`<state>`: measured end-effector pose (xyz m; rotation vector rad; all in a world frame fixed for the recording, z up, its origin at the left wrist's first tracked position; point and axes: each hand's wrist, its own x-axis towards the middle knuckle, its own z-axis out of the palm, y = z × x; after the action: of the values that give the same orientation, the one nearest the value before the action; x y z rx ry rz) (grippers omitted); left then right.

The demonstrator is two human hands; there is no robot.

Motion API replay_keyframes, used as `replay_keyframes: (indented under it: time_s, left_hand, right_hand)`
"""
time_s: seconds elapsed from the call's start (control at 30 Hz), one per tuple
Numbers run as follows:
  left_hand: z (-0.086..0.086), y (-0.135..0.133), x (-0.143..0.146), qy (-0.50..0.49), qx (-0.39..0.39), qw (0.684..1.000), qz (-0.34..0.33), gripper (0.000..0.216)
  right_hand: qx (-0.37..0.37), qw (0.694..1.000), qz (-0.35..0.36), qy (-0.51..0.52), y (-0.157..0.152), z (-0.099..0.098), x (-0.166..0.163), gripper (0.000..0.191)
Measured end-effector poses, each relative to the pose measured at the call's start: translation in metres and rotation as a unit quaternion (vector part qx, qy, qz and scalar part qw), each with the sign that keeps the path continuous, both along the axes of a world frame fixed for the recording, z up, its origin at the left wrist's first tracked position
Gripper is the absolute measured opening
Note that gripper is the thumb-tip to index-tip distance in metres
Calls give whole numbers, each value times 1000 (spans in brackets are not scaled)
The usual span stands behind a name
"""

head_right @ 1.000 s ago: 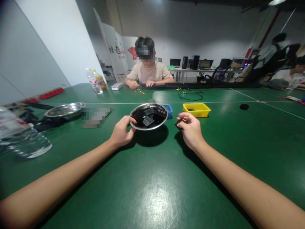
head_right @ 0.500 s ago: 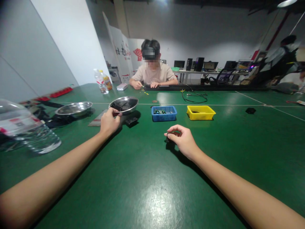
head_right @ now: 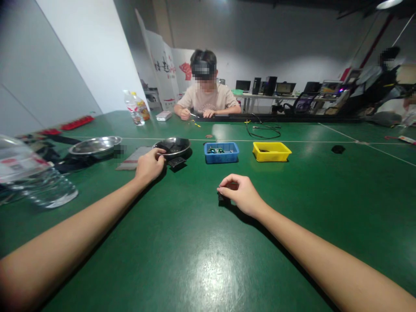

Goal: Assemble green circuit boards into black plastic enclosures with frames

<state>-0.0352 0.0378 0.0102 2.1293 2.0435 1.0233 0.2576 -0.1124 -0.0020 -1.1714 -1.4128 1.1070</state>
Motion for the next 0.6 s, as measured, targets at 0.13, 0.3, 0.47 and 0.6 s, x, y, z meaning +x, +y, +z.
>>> replay_keyframes:
  time_s: [0.13,0.3,0.47,0.6]
  left_hand:
    - [5,-15,10,13,93,995,-22,29]
    - [2,-59,49,99,192,929,-301,20]
    - [-1,-102,89,113,128,868,-466,43]
    - [-4,-107,96,104,111,857,-492,36]
  right_hand:
    - [9,1000,7,-6,1,-3,0,22]
    - [11,1000,-16,24,2,-4,-1,28]
    - [34,997,-25,72,0,-2,-3,35]
    - [33,996,-7,85,-2,-2,-5,35]
